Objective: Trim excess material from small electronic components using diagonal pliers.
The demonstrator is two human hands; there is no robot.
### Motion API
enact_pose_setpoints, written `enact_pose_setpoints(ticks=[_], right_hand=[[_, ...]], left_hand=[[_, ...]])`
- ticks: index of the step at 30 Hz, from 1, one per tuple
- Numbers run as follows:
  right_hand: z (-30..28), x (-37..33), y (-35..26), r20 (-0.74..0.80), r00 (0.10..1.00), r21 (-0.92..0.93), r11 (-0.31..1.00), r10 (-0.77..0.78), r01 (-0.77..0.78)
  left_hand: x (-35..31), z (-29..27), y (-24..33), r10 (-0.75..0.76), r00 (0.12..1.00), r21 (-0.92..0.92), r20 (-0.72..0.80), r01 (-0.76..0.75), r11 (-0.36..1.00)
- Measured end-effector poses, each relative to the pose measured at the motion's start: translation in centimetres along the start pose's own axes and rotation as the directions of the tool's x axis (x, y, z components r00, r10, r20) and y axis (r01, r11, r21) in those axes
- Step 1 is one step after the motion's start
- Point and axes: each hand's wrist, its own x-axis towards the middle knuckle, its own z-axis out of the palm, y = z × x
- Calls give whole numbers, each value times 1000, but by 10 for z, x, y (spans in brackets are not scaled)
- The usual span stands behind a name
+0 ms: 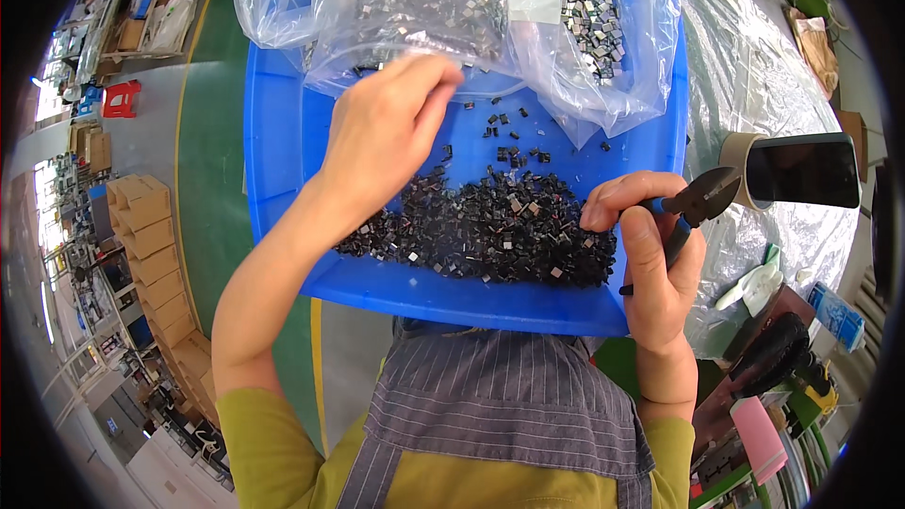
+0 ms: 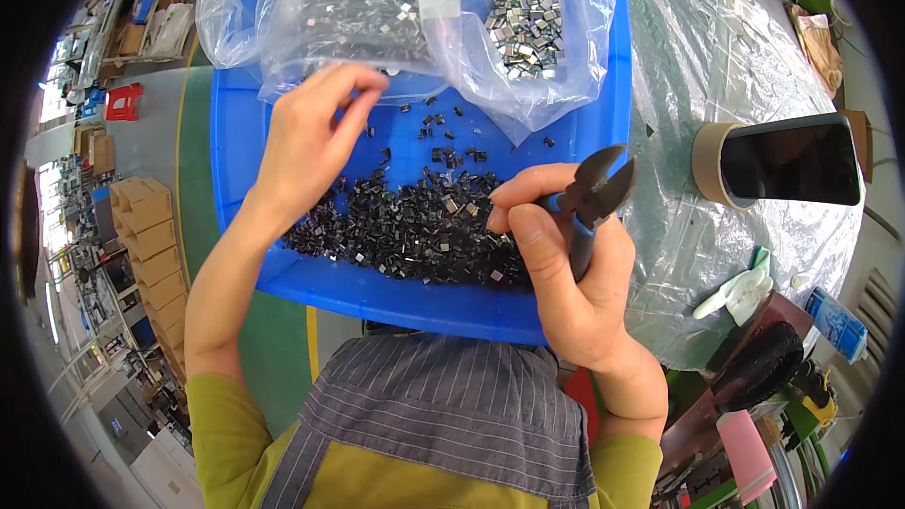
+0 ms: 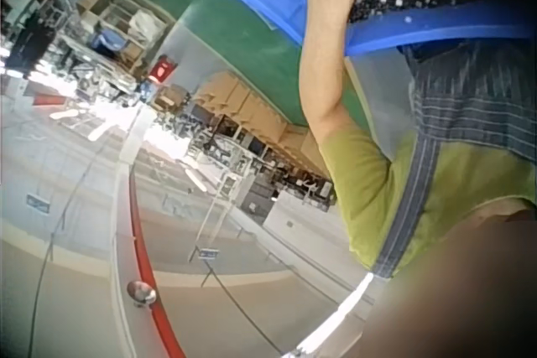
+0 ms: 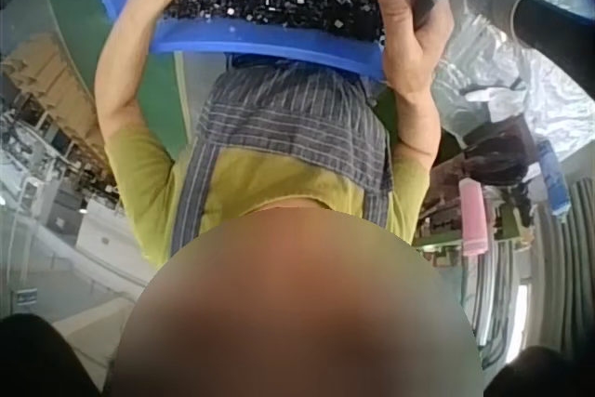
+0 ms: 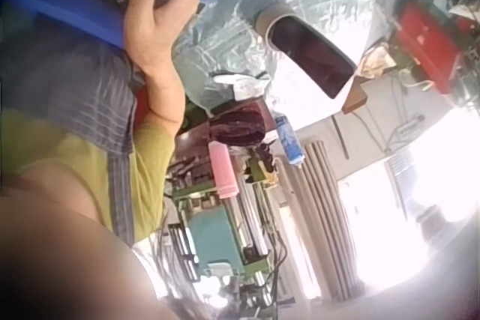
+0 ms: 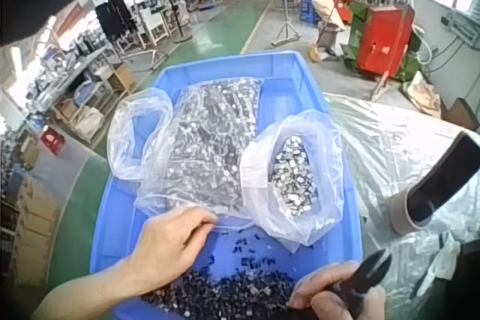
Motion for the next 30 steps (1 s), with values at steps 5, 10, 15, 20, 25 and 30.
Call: enact_pose_setpoints(ticks=[5, 10, 15, 20, 25, 30], right_hand=[[1, 0, -2, 4, 1000, -23, 1000, 15, -14], [1, 2, -2, 9, 1000, -74, 997, -1, 1], [1, 5, -2, 20, 1000, -88, 996, 10, -8], [1, 5, -7, 34, 996, -110, 990, 87, -83], [9, 6, -5, 176, 965, -413, 905, 193, -106], [21, 8, -3, 258, 947, -654, 756, 191, 26]], left_hand=[[24, 26, -2, 17, 999, 274, -48, -3, 962], [31, 41, -4, -55, 998, 394, -43, 67, 917], [28, 35, -14, -8, 999, 292, -34, 18, 956], [19, 22, -2, -79, 997, 257, -12, 79, 963], [-14, -17, 40, -314, 901, -419, 299, 420, 805], [-35, -14, 58, -291, 937, -799, 194, 323, 507]])
